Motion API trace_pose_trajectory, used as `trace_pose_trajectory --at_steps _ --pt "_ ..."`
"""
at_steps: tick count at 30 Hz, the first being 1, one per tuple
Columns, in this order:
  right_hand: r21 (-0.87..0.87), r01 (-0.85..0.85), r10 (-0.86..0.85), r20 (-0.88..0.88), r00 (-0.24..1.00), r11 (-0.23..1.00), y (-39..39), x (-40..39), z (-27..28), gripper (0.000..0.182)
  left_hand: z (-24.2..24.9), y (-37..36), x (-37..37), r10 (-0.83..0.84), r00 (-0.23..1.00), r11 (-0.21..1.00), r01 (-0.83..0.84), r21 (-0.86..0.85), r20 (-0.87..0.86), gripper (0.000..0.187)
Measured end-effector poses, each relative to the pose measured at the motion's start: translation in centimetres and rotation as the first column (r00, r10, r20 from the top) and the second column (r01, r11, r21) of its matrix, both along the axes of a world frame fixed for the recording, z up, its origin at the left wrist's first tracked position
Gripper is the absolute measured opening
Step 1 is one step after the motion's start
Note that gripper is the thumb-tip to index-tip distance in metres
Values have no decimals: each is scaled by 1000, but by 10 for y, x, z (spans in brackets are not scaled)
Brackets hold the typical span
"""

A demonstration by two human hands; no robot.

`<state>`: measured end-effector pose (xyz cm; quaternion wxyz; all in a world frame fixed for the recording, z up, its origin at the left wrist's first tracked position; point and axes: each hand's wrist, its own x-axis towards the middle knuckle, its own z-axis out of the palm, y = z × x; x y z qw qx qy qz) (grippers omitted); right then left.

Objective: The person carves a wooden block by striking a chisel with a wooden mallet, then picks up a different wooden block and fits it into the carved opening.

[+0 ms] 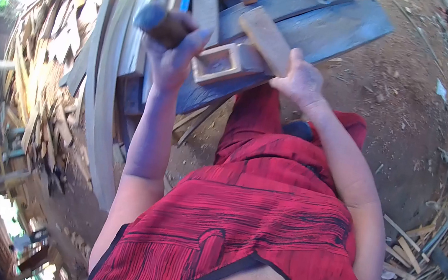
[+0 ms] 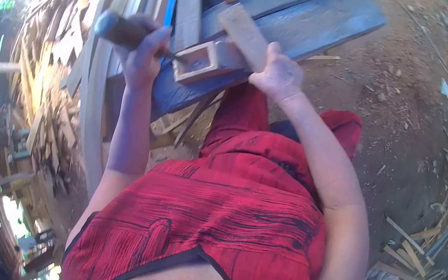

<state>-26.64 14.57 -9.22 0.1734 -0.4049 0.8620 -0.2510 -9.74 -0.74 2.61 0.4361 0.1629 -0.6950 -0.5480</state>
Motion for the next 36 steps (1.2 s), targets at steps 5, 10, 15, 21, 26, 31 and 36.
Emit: trace_pose_trajectory --at_steps 5,10,15,21,26,31,36 --pt "-103 0 0 2 1000 995 8 -3 -5 52 -52 -15 6 112 986 994 -112 -4 124 25" --pt "-190 -11 15 17 1000 982 15 -1 -9 52 -39 -3 -2 -9 993 999 5 33 119 22" --pt "-133 -22 31 68 997 991 16 0 -6 52 -37 0 -12 -3 995 1000 5 -18 103 19" --pt "-83 -31 38 85 996 996 18 -1 2 55 -38 -4 -11 51 997 999 -50 -21 51 16" --pt "-72 -24 29 74 997 997 19 0 4 55 -36 -7 -14 40 998 999 -40 2 50 16" --pt "-68 -34 40 99 994 997 18 0 1 53 -35 -10 -17 27 997 999 -28 20 72 16" --pt "-72 -47 53 82 995 996 18 -1 3 57 -26 7 -21 41 996 999 -40 -12 85 16"
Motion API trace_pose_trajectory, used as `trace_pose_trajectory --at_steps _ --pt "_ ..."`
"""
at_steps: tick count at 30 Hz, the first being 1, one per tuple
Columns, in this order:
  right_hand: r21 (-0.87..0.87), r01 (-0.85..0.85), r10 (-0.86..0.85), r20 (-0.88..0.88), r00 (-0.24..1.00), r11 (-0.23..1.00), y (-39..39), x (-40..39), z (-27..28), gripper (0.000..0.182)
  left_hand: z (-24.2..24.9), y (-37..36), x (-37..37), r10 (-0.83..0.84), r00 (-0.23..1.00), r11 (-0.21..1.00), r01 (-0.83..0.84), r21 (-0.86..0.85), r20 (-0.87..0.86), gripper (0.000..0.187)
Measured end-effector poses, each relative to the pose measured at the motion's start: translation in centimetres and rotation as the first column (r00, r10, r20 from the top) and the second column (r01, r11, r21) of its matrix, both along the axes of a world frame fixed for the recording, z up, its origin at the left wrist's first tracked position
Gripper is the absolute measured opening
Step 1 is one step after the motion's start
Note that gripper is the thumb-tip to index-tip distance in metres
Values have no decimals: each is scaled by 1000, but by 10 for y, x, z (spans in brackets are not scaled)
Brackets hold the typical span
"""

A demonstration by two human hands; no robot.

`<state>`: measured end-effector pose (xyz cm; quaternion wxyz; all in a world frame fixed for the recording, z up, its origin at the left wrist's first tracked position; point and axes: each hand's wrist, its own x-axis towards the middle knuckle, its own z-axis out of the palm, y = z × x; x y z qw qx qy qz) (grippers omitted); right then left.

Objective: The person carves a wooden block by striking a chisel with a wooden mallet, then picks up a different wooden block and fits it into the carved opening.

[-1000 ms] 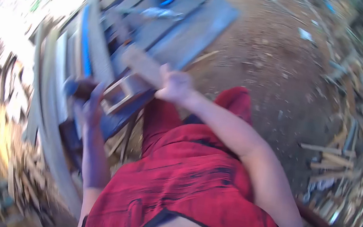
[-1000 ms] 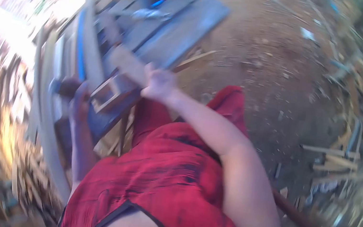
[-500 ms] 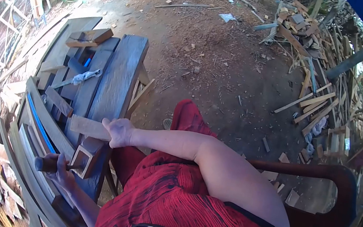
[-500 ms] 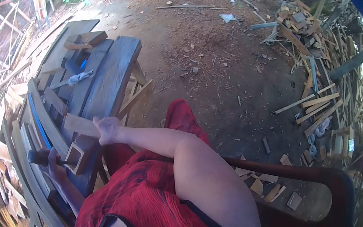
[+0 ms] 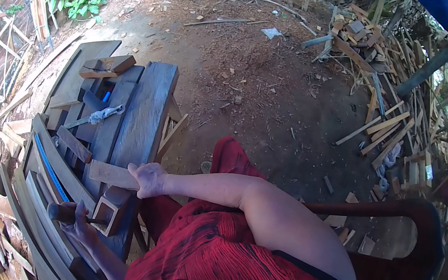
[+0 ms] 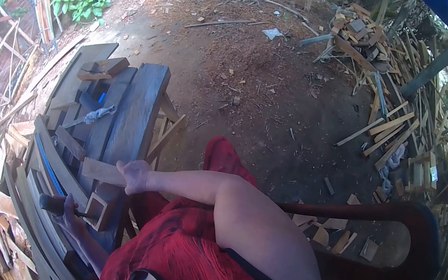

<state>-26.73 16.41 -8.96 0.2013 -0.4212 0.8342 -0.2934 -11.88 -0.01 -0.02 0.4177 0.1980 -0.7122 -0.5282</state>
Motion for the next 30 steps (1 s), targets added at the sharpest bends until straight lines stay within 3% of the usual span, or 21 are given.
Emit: trace_pose_trajectory --at_steps 8,22,30 --pt "-39 -1 1 -4 1000 999 4 0 7 69 -8 3 0 7 997 1000 -5 -18 73 22" --pt "13 7 -7 22 1000 1000 2 1 9 70 -15 3 3 -22 1000 998 23 -51 21 21" --pt "5 1 -1 27 1000 1000 1 1 5 69 -21 -6 8 -25 999 999 23 27 48 23"
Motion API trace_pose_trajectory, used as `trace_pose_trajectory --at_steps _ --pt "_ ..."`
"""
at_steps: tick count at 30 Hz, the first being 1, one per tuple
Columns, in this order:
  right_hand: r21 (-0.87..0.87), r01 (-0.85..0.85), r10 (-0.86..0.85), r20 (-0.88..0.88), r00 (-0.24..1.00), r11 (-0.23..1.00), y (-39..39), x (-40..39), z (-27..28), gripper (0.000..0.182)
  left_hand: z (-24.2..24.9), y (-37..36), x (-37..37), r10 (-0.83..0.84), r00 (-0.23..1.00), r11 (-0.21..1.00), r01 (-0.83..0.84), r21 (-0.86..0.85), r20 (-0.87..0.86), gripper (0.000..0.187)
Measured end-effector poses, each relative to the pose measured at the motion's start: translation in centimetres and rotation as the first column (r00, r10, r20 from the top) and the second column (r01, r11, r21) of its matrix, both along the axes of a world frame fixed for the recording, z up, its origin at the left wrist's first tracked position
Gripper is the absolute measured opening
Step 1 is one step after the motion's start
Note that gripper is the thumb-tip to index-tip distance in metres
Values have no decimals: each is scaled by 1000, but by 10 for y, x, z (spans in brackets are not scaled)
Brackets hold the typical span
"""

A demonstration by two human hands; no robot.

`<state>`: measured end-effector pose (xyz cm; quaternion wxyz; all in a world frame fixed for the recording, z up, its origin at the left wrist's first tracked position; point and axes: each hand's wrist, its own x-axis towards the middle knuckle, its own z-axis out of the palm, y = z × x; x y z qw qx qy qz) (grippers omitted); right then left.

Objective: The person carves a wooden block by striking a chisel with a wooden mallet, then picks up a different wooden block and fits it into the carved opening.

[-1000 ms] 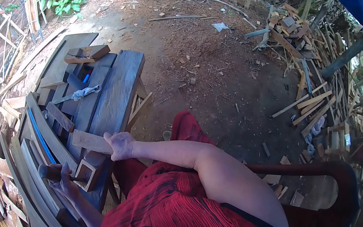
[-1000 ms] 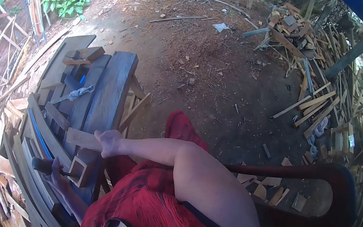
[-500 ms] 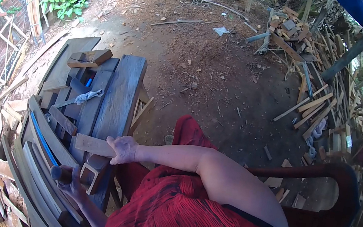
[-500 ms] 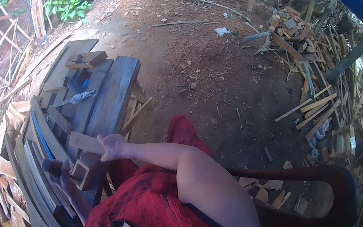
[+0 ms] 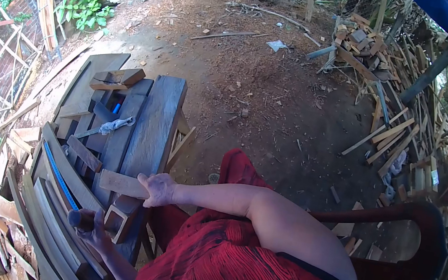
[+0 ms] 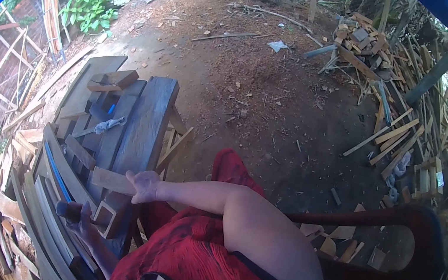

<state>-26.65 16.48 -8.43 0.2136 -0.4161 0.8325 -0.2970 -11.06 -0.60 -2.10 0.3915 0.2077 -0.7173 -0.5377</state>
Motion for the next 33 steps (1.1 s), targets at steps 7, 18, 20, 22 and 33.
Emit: trace_pose_trajectory --at_steps 7,18,20,22,33 --pt "-13 1 -1 0 1000 1000 1 1 0 68 12 10 -5 39 998 999 -40 -36 -40 20" --pt "-18 -11 11 -5 1000 1000 2 1 4 68 10 8 -2 -4 1000 1000 4 -10 1 20" --pt "-20 -10 10 -4 1000 1000 2 1 5 68 12 11 -3 -4 1000 1000 4 -12 -4 20" --pt "-17 -7 7 -2 1000 1000 2 1 5 68 12 11 -2 -3 1000 1000 3 -14 -9 20" --pt "-16 -8 8 -7 1000 1000 2 1 4 67 11 8 1 4 999 1000 -5 -13 -37 20"
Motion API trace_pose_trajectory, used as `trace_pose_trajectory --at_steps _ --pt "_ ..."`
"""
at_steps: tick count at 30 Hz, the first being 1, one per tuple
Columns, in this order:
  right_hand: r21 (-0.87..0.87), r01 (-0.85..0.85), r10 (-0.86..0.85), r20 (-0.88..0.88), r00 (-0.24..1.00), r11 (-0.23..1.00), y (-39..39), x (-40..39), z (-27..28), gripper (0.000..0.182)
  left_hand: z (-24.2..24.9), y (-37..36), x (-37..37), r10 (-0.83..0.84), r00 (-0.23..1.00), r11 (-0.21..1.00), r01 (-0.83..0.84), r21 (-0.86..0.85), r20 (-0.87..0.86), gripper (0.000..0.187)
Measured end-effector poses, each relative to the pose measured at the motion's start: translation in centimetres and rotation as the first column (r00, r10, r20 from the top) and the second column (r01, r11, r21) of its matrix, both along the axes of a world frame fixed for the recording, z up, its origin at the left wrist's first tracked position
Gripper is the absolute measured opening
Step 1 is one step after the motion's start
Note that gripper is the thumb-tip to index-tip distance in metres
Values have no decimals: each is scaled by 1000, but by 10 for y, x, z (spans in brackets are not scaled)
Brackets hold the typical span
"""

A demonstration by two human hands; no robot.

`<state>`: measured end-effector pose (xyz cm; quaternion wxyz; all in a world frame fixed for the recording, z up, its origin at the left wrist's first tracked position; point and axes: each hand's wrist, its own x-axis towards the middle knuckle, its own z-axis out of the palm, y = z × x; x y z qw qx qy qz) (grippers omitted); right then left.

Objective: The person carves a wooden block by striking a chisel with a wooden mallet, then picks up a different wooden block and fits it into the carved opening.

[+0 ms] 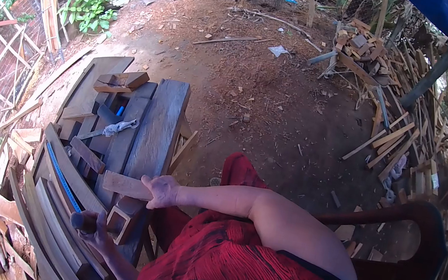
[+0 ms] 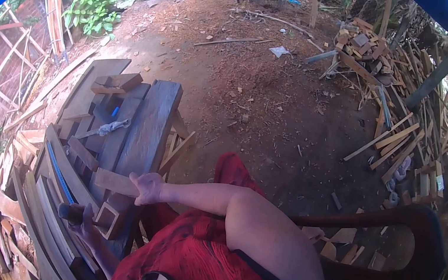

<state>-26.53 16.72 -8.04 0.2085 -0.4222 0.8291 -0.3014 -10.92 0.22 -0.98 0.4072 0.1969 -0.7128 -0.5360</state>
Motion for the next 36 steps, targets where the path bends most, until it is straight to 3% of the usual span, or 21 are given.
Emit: trace_pose_trajectory --at_steps 36 --pt "18 -9 8 10 1000 1000 -2 -1 -1 70 -11 -9 4 -18 999 1000 18 3 -34 26"
